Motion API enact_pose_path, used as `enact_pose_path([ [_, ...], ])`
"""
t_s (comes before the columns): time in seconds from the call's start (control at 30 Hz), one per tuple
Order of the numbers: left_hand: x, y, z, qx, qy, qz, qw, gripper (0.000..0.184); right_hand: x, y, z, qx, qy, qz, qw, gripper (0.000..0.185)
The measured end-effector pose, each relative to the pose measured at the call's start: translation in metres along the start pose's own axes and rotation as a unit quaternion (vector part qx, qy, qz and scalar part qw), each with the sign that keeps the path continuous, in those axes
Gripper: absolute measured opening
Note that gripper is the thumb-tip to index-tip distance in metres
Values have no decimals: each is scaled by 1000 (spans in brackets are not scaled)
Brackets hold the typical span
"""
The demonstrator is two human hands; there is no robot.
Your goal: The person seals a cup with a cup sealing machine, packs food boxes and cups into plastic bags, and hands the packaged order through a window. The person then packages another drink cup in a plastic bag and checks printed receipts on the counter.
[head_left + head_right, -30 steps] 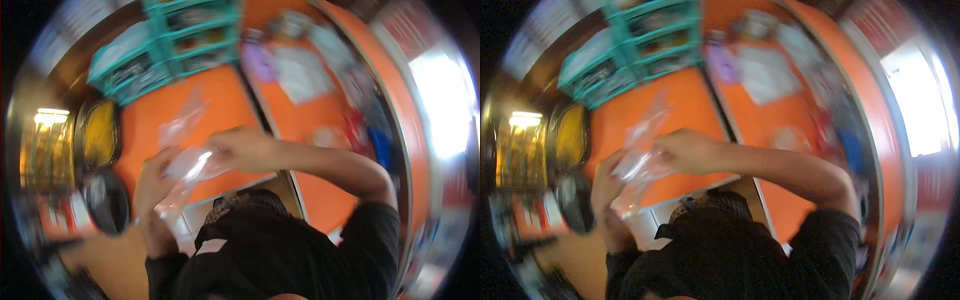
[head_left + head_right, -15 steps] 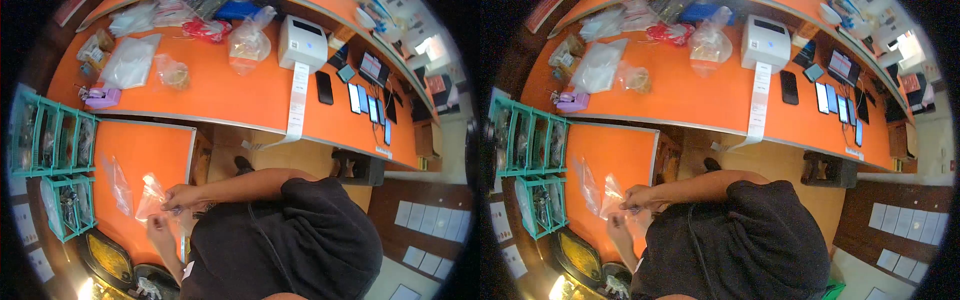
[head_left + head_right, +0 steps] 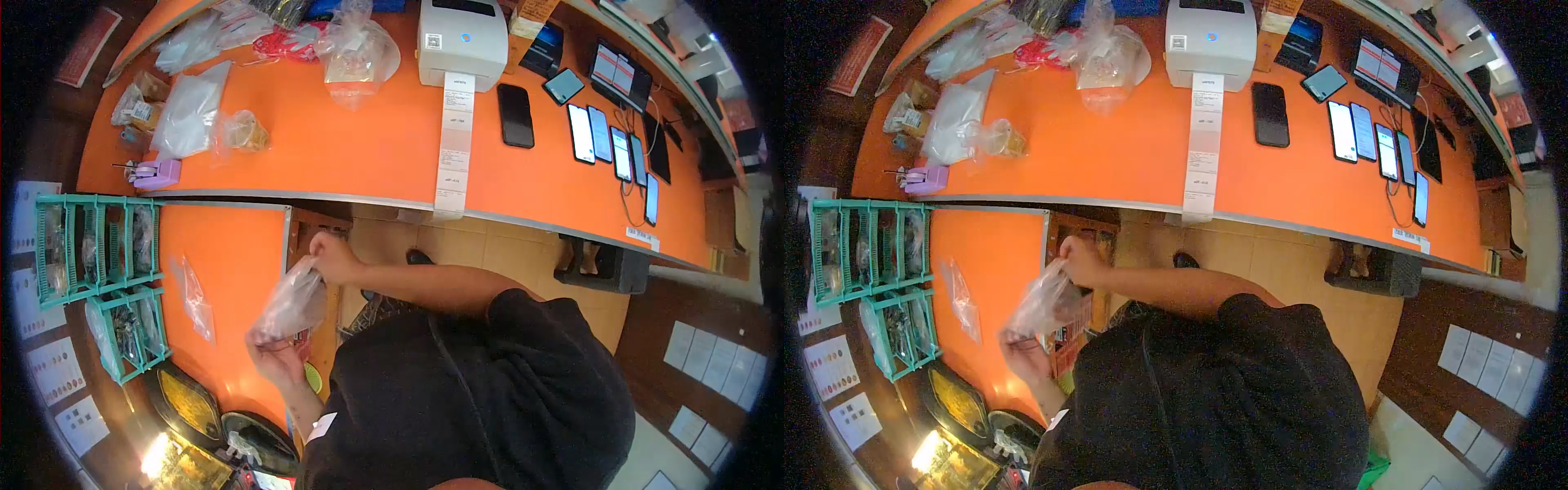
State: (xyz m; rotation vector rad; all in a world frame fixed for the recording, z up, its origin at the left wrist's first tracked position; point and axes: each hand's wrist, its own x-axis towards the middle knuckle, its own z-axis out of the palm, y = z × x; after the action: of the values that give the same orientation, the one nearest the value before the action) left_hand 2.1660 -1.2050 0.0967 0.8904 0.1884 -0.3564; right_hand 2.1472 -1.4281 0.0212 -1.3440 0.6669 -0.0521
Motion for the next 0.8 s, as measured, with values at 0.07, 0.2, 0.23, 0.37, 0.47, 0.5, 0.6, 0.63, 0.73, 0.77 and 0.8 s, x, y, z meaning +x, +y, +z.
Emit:
enact_pose_path([
  [0.07,-1,-27,-9,57,69,-4,996,15,7,7,-7,233,-25,123,964,9],
  [0.2,-23,-59,23,396,179,290,853,10,-19,-13,-21,149,-38,74,985,4],
  [0.23,-37,-62,57,462,211,395,765,9,-27,-14,-22,34,-4,25,999,4],
  [0.37,-74,-26,76,699,-249,180,646,18,-48,-36,-16,-112,-85,-159,977,21],
  [0.47,-44,-81,52,577,-97,78,808,25,-44,-54,0,-157,-154,-214,952,23],
  [0.5,-28,-93,31,502,-16,102,859,26,-45,-60,2,-163,-180,-238,941,23],
  [0.6,4,-73,27,263,-20,160,951,29,-79,-95,-24,-213,-296,-192,911,31],
  [0.63,2,-65,32,281,14,189,941,31,-87,-94,-25,-235,-342,-163,895,32],
  [0.73,6,-35,25,370,-18,264,890,29,-86,-75,-16,-251,-353,-226,873,28],
  [0.77,13,-28,20,393,-41,282,874,29,-82,-76,-14,-263,-346,-248,866,27],
  [0.8,18,-29,18,401,-42,284,870,30,-79,-75,-11,-230,-292,-280,885,24],
])
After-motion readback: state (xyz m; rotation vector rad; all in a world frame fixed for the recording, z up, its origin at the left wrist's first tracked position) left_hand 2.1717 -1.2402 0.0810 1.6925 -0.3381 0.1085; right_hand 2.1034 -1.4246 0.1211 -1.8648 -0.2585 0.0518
